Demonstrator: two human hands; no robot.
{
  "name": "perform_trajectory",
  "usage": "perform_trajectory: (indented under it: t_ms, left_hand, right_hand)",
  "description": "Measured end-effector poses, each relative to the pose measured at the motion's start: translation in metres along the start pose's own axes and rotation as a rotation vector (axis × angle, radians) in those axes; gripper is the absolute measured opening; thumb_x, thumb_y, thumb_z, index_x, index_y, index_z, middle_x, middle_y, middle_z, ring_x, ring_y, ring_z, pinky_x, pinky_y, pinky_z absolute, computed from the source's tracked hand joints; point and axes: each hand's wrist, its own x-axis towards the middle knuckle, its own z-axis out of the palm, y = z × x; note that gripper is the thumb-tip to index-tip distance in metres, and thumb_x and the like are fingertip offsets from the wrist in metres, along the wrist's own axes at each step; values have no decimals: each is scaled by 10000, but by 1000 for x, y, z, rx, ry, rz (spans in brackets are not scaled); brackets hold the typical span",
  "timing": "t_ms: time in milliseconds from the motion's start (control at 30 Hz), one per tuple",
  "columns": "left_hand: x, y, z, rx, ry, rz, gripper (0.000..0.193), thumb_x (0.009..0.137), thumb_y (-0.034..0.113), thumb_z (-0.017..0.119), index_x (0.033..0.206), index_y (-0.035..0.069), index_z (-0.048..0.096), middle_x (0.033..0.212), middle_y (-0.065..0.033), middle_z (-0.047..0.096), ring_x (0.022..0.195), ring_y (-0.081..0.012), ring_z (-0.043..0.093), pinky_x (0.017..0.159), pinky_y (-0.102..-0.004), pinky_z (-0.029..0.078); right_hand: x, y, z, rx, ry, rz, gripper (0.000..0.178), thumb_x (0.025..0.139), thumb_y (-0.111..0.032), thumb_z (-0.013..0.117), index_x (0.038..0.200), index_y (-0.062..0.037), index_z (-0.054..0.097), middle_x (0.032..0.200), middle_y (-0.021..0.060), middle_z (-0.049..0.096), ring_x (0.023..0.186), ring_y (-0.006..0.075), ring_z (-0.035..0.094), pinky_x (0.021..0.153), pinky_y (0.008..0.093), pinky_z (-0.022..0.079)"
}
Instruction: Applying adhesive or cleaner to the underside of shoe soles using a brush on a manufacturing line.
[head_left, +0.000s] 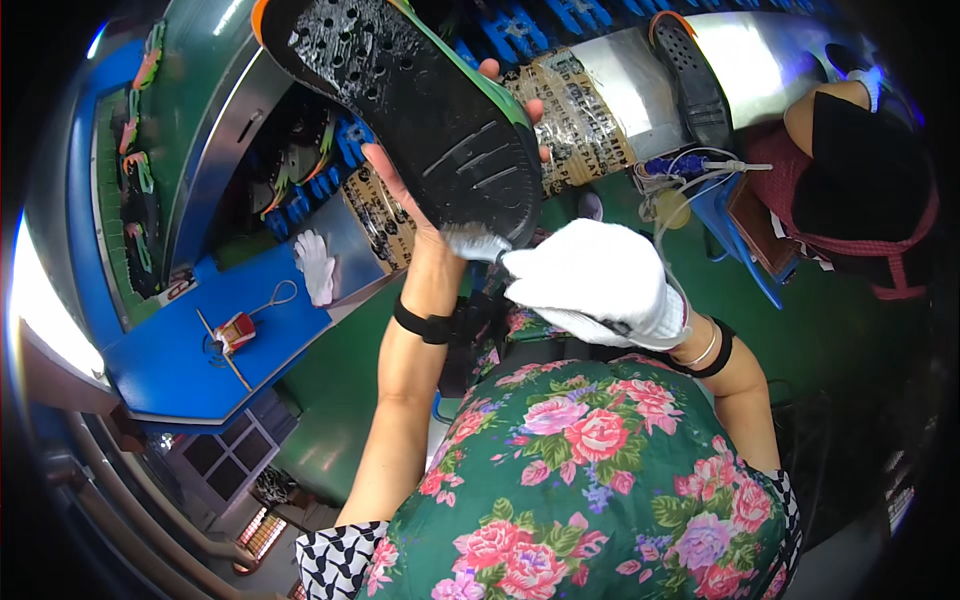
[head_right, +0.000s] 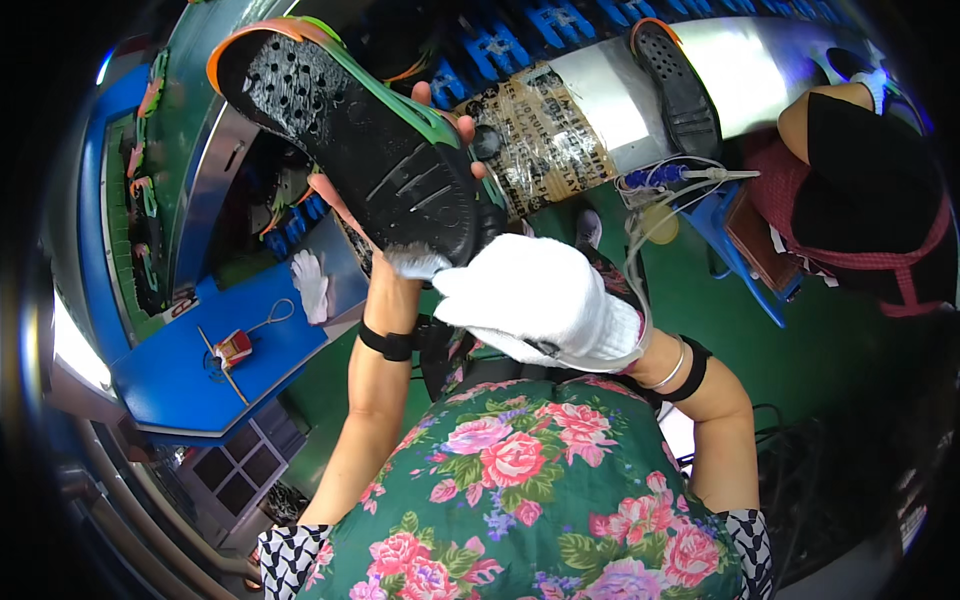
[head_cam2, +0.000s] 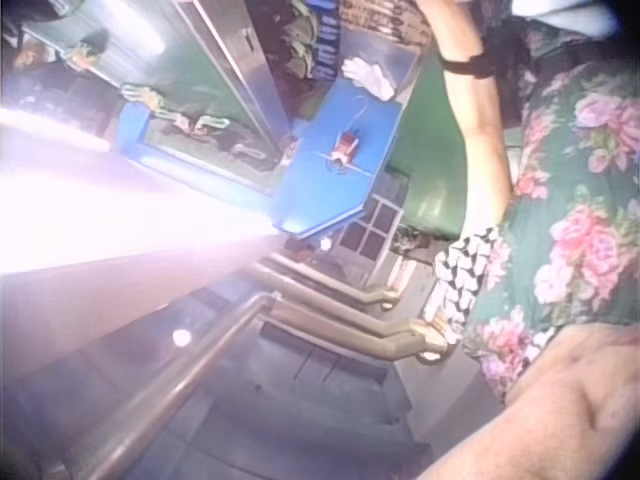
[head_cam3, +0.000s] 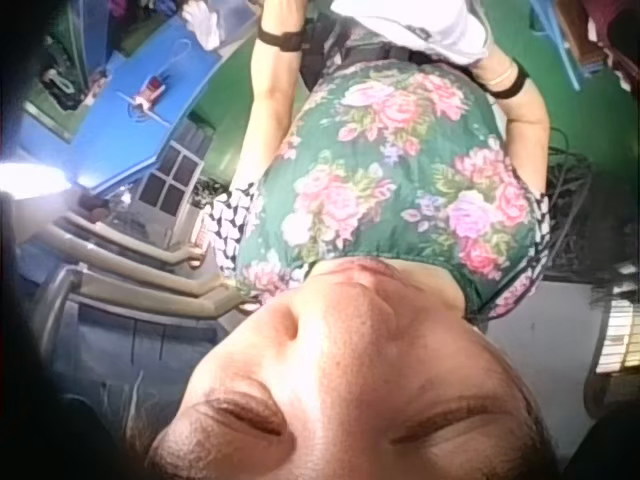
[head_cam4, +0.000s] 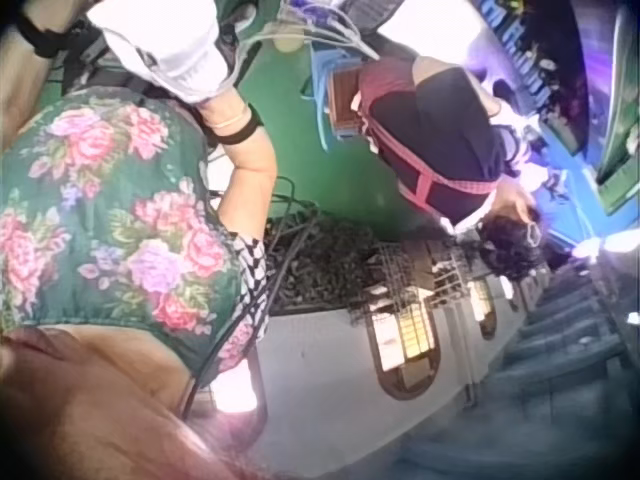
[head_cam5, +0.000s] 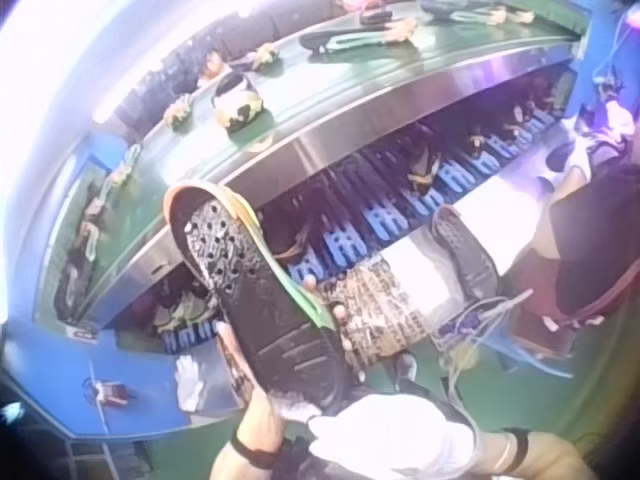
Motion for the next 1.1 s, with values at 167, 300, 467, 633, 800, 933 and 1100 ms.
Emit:
perform_trajectory:
  t_ms: [167,300,467,633,800,933,1100]
  left_hand:
    - [1,9,-8,113,-59,-173,1176,763,788,726,1611,106,281,1544,-142,389,1314,-429,496,1033,-602,475]
    - [0,9,-11,16,-100,-192,1205,769,832,668,1610,77,249,1588,-148,345,1251,-478,537,994,-594,519]
    - [-8,14,-12,-19,-69,-310,1253,768,874,605,1630,57,205,1606,-235,341,1256,-515,568,1033,-622,521]
    - [-11,27,4,137,226,-411,1165,827,839,565,1589,1,289,1422,-332,490,1125,-480,628,905,-559,571]
    - [-14,49,-26,121,349,-521,1026,905,772,458,1592,20,333,1529,-345,424,1203,-580,588,980,-640,538]
    - [-14,55,-5,111,356,-536,480,1004,369,600,1279,-16,679,1204,-194,735,1021,-286,751,931,-394,614]
    - [-2,49,18,254,467,-528,408,989,325,635,1213,-7,714,1098,-150,770,900,-234,762,838,-333,625]
  right_hand:
    - [4,14,-11,177,109,129,262,765,-46,830,1017,-113,805,1020,110,788,870,259,752,746,363,589]
    - [-7,8,3,-64,-87,-74,384,807,-73,820,1182,-120,758,1151,89,757,844,256,712,741,366,579]
    - [8,0,-9,323,-72,151,185,801,-93,834,985,-98,816,986,66,790,854,239,732,741,343,574]
    - [9,7,-9,-87,-125,-88,255,824,-68,794,1079,-55,783,1087,127,769,879,264,730,757,364,596]
    - [1,-2,4,-1,-205,-127,293,814,-109,817,1103,-88,782,1093,111,768,870,267,724,741,368,587]
    - [12,6,-9,163,-141,-67,281,784,-98,831,1063,-111,795,1081,79,776,848,260,724,744,353,576]
    - [4,1,-3,-96,-247,-160,308,814,-135,815,1116,-92,777,1113,96,767,867,255,724,747,355,585]
